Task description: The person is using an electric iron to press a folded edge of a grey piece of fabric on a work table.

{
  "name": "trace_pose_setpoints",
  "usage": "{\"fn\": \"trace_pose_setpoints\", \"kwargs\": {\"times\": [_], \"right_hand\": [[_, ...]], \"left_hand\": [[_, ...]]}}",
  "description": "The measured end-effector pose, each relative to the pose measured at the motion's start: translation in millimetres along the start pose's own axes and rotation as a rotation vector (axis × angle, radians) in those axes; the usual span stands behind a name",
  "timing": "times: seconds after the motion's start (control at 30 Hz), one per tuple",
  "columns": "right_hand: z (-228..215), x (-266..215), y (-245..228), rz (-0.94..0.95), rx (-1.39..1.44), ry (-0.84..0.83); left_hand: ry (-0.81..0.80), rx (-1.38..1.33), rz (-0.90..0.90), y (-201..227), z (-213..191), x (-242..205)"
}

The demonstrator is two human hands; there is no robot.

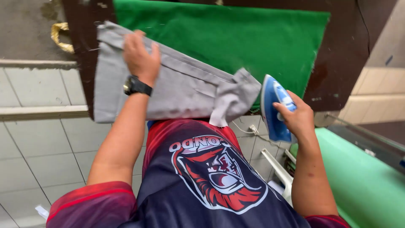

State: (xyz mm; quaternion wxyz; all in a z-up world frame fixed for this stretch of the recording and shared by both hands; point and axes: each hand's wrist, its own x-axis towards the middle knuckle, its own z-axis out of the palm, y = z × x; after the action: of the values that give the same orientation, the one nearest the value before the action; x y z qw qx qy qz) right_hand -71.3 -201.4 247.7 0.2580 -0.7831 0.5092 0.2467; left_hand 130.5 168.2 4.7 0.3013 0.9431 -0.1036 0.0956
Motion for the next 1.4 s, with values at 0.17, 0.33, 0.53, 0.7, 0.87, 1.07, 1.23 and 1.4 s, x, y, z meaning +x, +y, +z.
{"fn": "trace_pose_setpoints", "kwargs": {"times": [0.17,0.33,0.53,0.7,0.87,1.07,1.23,1.4], "right_hand": [[-34.5,26.1,176.1,0.102,-0.274,0.050],[-35.0,36.3,326.0,0.263,-0.373,-0.011],[-9.3,6.0,377.9,0.405,-0.154,-0.013],[9.6,-7.2,351.0,0.437,0.106,-0.076],[16.2,14.4,378.4,0.436,0.224,-0.055],[-13.9,22.4,364.6,0.445,0.223,-0.104],[-12.1,41.8,380.9,0.408,0.117,-0.129],[-20.3,55.8,370.4,0.365,0.123,-0.097]], "left_hand": [[-0.353,-0.168,0.291,126.2,113.6,-98.5],[-0.718,-0.059,0.353,233.5,154.9,-110.2],[-0.754,0.195,0.721,259.2,221.9,-125.7],[-0.898,0.258,0.761,309.6,218.5,-128.2],[-1.154,-0.003,0.499,305.9,280.0,-141.0],[-0.963,-0.502,-0.545,358.1,288.6,-132.8],[-0.955,-0.683,-0.348,444.8,263.5,-99.0],[-1.033,-0.446,0.057,428.1,195.3,-93.1]]}}
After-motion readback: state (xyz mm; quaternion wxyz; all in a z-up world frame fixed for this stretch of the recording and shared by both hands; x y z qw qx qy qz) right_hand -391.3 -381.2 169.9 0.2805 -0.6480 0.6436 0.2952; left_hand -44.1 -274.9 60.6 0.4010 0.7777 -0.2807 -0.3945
